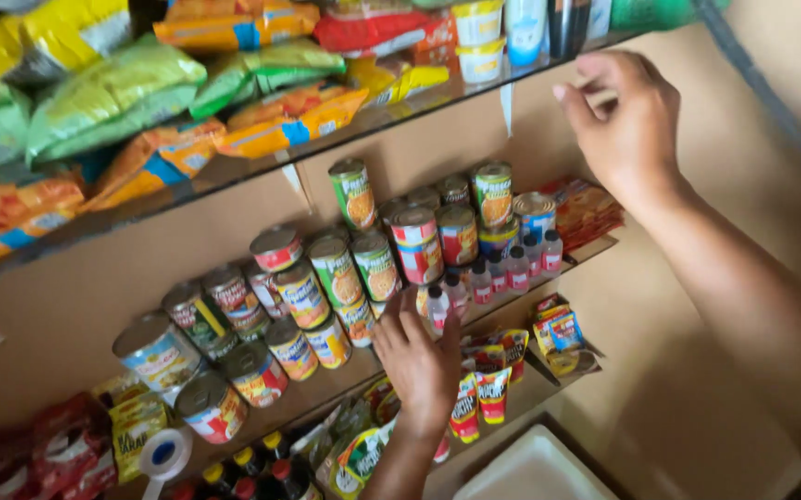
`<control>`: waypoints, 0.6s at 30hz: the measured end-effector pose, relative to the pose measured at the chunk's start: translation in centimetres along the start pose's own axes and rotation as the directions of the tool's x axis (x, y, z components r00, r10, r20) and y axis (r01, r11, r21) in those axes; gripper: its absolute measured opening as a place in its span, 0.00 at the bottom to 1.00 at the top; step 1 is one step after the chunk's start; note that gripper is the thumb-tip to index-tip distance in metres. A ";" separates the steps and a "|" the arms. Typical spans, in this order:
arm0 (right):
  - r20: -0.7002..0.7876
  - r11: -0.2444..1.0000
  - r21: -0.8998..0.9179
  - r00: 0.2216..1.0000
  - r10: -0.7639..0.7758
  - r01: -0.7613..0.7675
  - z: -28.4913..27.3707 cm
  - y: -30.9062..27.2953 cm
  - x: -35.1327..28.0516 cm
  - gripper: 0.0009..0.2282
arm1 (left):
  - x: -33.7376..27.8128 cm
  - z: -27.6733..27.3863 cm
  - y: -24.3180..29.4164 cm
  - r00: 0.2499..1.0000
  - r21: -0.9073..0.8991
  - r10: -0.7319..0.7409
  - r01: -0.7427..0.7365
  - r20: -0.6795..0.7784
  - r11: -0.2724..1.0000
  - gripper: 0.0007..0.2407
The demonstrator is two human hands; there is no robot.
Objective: The recorder organizes small bottles and containers on grocery shelves.
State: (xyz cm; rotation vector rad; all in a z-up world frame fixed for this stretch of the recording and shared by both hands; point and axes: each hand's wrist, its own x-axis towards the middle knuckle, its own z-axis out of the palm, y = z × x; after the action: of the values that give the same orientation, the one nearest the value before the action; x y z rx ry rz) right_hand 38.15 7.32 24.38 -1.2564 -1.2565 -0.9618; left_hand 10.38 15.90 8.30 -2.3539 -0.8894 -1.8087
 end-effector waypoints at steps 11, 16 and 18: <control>-0.126 0.990 -0.120 0.990 0.060 -0.075 3.3 4.6 7.2 0.28 | 17.3 -2.9 8.9 0.898 -0.135 0.417 -0.435 -0.140 0.890 0.21; -0.091 0.971 -0.093 0.973 0.214 -0.222 3.0 4.1 7.7 0.26 | 23.4 2.2 10.0 0.863 -0.051 0.466 -0.483 -0.193 0.874 0.23; -0.083 0.963 -0.078 0.964 0.252 -0.259 2.8 4.7 8.0 0.25 | 25.1 4.0 10.3 0.869 -0.068 0.455 -0.475 -0.191 0.878 0.23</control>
State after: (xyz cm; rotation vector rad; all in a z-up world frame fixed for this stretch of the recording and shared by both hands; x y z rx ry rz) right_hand 43.36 11.68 31.30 -1.4016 -0.9754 -0.8737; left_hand 22.54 19.06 32.69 -2.1744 -0.1706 -1.8432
